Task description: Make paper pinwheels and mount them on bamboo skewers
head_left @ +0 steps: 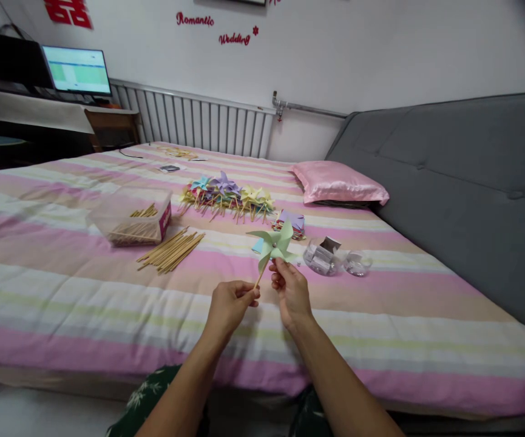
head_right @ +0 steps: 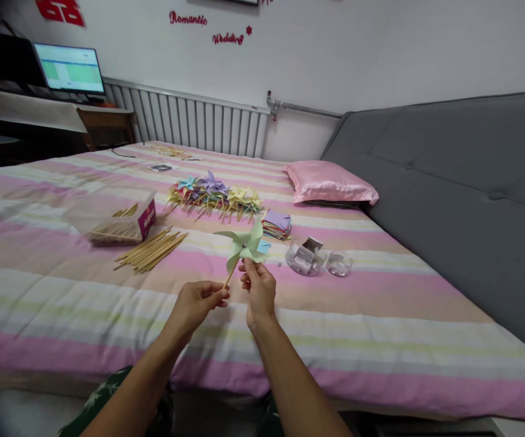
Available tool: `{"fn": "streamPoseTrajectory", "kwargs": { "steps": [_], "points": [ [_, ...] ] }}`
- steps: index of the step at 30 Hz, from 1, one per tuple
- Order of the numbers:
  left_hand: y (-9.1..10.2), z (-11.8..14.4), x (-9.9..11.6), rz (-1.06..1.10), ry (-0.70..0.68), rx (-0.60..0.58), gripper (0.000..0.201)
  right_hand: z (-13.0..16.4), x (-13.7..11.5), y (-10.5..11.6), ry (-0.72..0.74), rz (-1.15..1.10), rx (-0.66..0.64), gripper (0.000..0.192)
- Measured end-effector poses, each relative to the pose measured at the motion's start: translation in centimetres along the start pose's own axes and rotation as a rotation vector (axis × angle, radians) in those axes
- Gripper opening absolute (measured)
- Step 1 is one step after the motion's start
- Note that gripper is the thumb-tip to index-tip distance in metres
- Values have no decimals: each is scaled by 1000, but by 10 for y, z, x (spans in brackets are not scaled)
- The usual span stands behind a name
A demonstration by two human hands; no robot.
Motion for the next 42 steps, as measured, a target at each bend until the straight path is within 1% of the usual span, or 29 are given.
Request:
{"fn": "streamPoseTrajectory", "kwargs": {
  "steps": [2,4,6,10,11,13,21,24,27,30,36,40,42],
  "points": [
    [3,-1,1,-6,-9,21,13,2,4,-3,-25,24,-23,27],
    [7,-2,2,-22,-35,50,14,3,3,-3,-4,74,-24,29],
    [12,-2,4,-53,-67,87,15,4,-6,0,81,125,14,31],
    [19,-2,8,-116,-106,142,16,9,-33,9,338,179,118,26],
    [19,-1,9,-123,-109,148,16,9,-38,11,382,189,138,26],
    [19,0,10,-132,-111,156,16,9,-43,14,418,207,167,29],
    [19,2,10,-150,-102,159,14,6,-44,23,390,223,272,33],
    [17,2,11,-152,-101,157,13,4,-42,26,374,175,281,31],
    [13,3,11,-124,-107,137,12,0,-34,29,315,119,277,29],
    [8,3,10,-92,-108,113,12,-2,-25,27,253,99,252,31],
    [3,5,10,-43,-90,87,14,-4,-12,15,144,55,145,35],
    [6,3,10,12,-71,96,16,-1,-15,7,154,50,81,32],
    [7,2,8,95,-36,92,20,2,-18,0,165,77,18,40]
  ]
}}
Point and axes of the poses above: each hand's wrist, its own z-axis away from the middle knuckle, its own y-axis out of the back of the hand, x = y × z, the point moved 10 cm from there along -z, towards the middle knuckle, and after that the axes turned 4 degrees about x, right-handed, at the moved point
